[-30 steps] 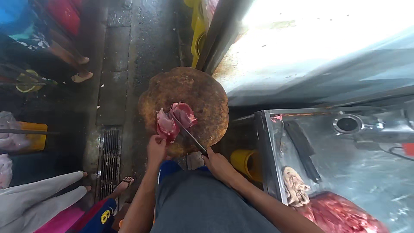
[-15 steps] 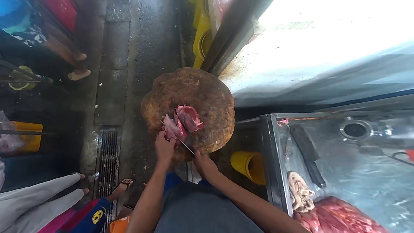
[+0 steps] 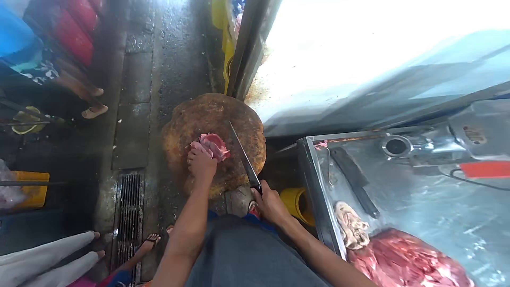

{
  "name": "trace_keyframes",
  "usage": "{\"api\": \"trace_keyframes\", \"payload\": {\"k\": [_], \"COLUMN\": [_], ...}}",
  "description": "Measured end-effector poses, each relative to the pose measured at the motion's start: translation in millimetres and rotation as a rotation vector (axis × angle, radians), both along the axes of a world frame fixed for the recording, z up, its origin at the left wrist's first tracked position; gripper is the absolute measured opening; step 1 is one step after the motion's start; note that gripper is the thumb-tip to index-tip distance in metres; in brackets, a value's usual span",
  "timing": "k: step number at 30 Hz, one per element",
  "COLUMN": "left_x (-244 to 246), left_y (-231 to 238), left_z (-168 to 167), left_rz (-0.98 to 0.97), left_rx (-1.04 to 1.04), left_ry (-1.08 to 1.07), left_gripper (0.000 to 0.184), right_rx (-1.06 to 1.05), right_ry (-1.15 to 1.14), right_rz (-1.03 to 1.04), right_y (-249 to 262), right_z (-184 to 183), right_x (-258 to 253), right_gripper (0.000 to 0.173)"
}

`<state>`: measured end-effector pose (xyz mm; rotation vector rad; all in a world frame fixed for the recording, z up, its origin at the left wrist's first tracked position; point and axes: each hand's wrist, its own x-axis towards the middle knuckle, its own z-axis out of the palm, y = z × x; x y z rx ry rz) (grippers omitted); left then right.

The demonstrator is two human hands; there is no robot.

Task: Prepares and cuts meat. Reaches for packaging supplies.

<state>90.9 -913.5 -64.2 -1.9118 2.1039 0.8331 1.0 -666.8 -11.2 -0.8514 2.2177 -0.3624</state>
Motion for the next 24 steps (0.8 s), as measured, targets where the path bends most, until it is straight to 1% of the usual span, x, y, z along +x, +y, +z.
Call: {"api": "trace_keyframes", "payload": {"k": [2,3,5,6,8,9,11,13,16,18,19,20,22,24], "left_x": [19.9,36.1,64.0,74.3,84.7,85.0,84.0,84.6,82.9,82.5,84.0,85.7,85.7,85.0], "left_y": [-23.7,-38.1,-59.7,-58.5,-37.3,-24.0,-3.5,2.2,-10.9,-15.5,-15.8,-15.3,-14.8,-16.1], "left_z": [5.0,4.4,-3.7,-7.7,-13.3,-15.4,-24.4,-41.0,-54.1,-54.7,-55.2,-56.1,-53.7,-48.3], "left_rz": [-0.245,-0.364,-0.508,-0.525,-0.454,-0.393,-0.307,-0.296,-0.302,-0.278,-0.271,-0.267,-0.239,-0.21], "left_rx": [0.03,0.05,0.087,0.089,-0.018,-0.114,-0.286,-0.384,-0.423,-0.4,-0.392,-0.392,-0.391,-0.372], "left_ry": [0.015,0.032,0.077,0.106,0.15,0.163,0.183,0.222,0.277,0.301,0.307,0.316,0.334,0.334], "left_gripper": [0.092,0.089,0.093,0.097,0.1,0.097,0.08,0.067,0.056,0.047,0.046,0.047,0.051,0.048], "right_rx": [0.042,0.058,0.096,0.131,0.218,0.252,0.303,0.321,0.278,0.277,0.286,0.293,0.298,0.36], "right_ry": [-0.034,-0.051,-0.08,-0.091,-0.09,-0.088,-0.078,-0.067,-0.014,0.002,0.0,0.0,0.012,0.012], "right_rz": [-0.011,-0.002,0.044,0.074,0.125,0.147,0.204,0.27,0.358,0.412,0.419,0.407,0.36,0.336], "right_y": [5.6,9.8,13.3,12.4,-0.6,-12.2,-39.4,-75.8,-153.2,-190.3,-194.2,-187.3,-150.0,-103.1], "right_z": [-6.4,-10.9,-20.6,-24.2,-24.0,-20.7,-15.3,-16.0,-31.1,-41.9,-48.9,-55.6,-64.4,-64.2], "right_x": [-1.5,-0.8,2.4,6.3,14.2,16.8,19.5,20.0,23.7,26.5,29.4,31.8,31.0,25.4], "right_gripper": [0.044,0.044,0.045,0.044,0.045,0.045,0.046,0.047,0.048,0.047,0.046,0.046,0.049,0.05]}}
